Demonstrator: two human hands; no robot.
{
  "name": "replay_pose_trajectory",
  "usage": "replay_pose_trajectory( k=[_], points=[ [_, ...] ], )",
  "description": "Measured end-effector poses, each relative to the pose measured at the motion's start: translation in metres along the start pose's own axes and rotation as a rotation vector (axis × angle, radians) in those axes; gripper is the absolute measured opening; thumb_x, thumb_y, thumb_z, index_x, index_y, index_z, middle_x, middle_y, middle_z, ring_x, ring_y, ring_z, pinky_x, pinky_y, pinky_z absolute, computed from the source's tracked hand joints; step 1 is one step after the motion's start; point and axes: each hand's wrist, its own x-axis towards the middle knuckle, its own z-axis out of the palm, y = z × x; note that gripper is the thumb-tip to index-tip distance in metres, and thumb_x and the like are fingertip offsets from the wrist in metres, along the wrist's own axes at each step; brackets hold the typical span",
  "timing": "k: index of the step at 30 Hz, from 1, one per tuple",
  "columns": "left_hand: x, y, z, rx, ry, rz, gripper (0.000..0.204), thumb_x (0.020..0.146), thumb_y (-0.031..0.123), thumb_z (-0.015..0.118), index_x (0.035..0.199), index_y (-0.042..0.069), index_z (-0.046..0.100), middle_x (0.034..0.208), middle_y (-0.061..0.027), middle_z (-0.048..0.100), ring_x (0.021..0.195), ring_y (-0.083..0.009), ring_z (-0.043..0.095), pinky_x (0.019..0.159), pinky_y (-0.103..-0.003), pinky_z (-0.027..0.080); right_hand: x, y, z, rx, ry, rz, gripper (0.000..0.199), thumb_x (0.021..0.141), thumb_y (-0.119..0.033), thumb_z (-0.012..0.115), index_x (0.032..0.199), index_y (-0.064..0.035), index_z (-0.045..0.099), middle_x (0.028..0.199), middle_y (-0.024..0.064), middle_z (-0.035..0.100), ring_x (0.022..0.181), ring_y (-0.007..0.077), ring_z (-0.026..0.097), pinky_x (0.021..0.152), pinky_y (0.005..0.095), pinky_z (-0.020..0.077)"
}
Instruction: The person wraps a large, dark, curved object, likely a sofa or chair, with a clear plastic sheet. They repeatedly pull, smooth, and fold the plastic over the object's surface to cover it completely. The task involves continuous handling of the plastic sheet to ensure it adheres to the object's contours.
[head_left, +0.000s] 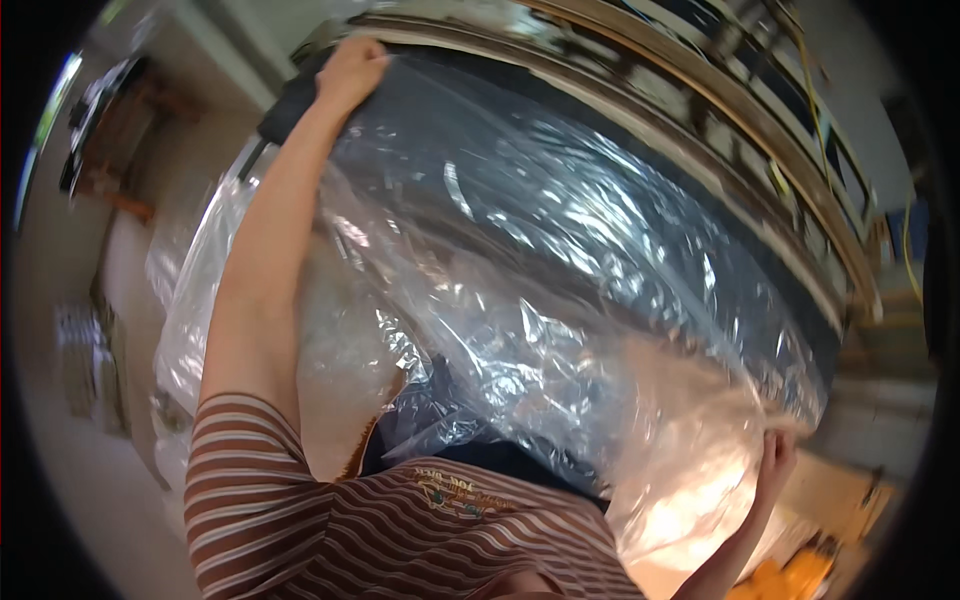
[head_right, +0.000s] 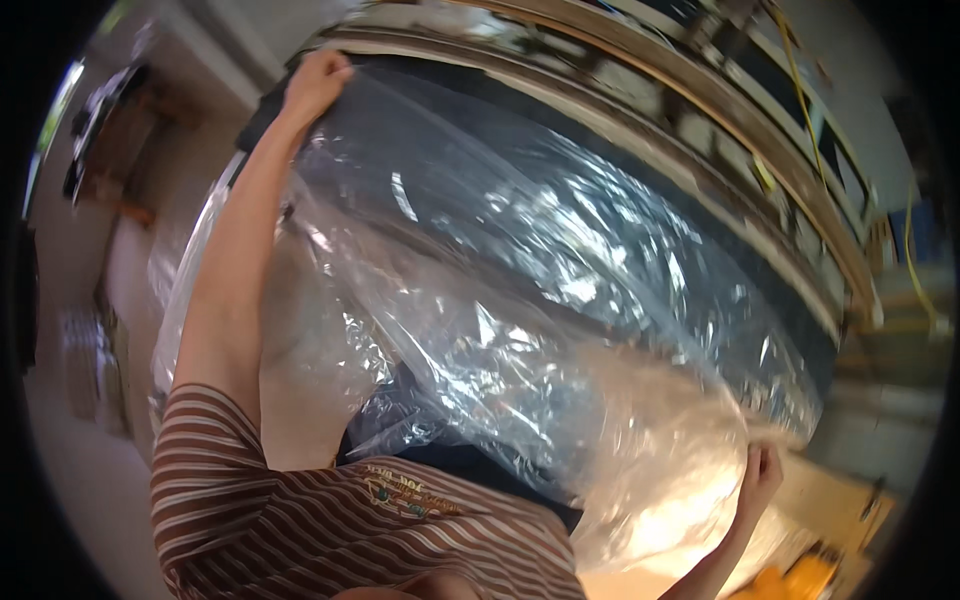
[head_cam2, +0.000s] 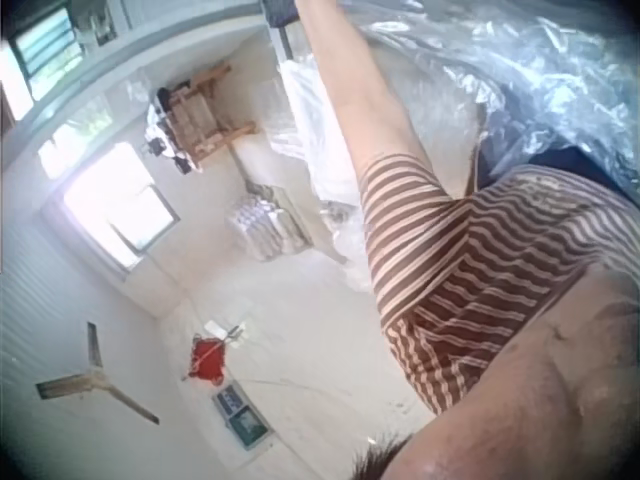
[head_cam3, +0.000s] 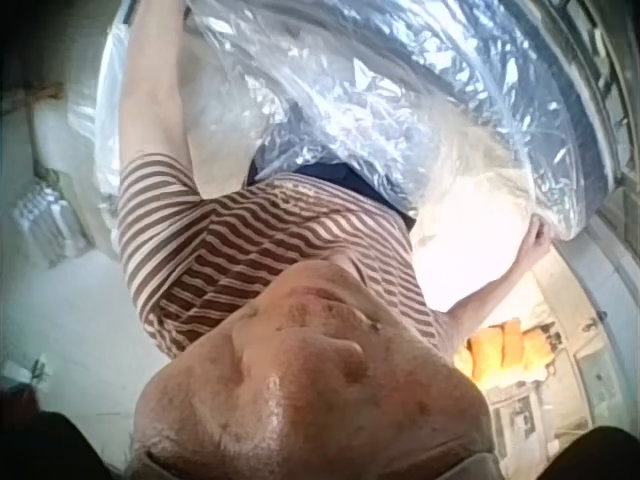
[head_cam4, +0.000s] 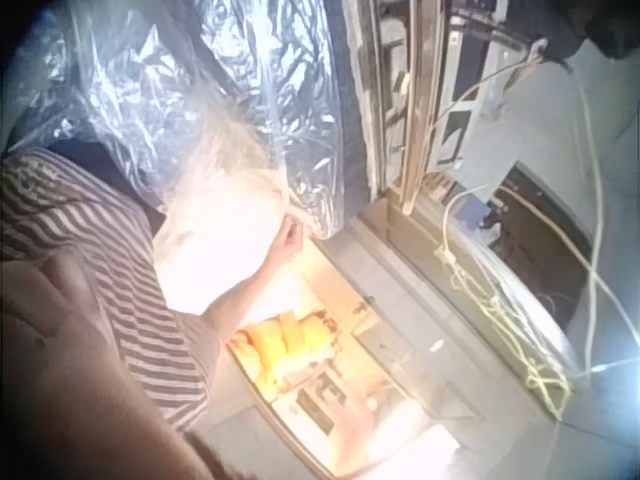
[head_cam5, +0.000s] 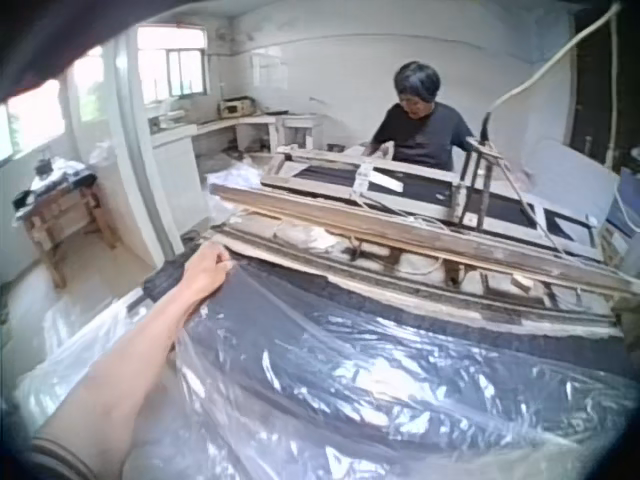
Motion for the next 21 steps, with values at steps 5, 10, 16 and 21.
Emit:
replay_pose_trajectory(
  k=[5, 10, 16, 21],
  points=[
    [0.021, -0.139, 0.004, 0.799, 0.237, 0.569, 0.032, 0.096, 0.03, 0.043, 0.114, 0.009, 0.06, 0.115, -0.0147, 0.058, 0.108, -0.0321, 0.054, 0.092, -0.041, 0.043, -0.003, 0.02, 0.014, 0.064, -0.063, 0.036, 0.02, 0.084, -0.017, 0.064, 0.081, 0.0018, 0.059, 0.069, 0.0046, 0.052, 0.067, 0.0128, 0.048, 0.061, 0.0286, 0.0398],
    [0.024, -0.077, 0.022, 0.348, 0.159, 0.162, 0.031, 0.094, 0.028, 0.047, 0.107, 0.003, 0.06, 0.102, -0.021, 0.061, 0.096, -0.0404, 0.057, 0.081, -0.046, 0.044, 0.011, 0.015, -0.025, 0.937, 0.088, 0.251, 0.013, 0.092, -0.022, 0.058, 0.093, -0.0098, 0.056, 0.086, -0.0018, 0.054, 0.074, 0.0083, 0.051, 0.07, 0.0252, 0.0428],
    [0.031, -0.069, 0.007, 0.282, 0.133, 0.135, 0.033, 0.094, 0.025, 0.047, 0.105, -0.003, 0.06, 0.104, -0.024, 0.061, 0.096, -0.041, 0.057, 0.083, -0.044, 0.044, 0.092, 0.019, -0.016, 0.232, 0.35, -0.062, 0.021, 0.086, -0.024, 0.063, 0.089, -0.0036, 0.062, 0.075, 0.0008, 0.06, 0.069, 0.0113, 0.055, 0.061, 0.0274, 0.0448],
    [0.005, -0.081, -0.02, 0.186, 0.203, 0.096, 0.038, 0.096, 0.027, 0.046, 0.11, -0.007, 0.058, 0.106, -0.0228, 0.061, 0.097, -0.0368, 0.058, 0.086, -0.041, 0.043, 0.126, 0.027, -0.004, 0.032, 0.372, -0.08, 0.017, 0.084, -0.02, 0.064, 0.089, -0.0033, 0.066, 0.079, 0.0034, 0.063, 0.068, 0.0107, 0.056, 0.062, 0.0257, 0.0444]
  ],
)
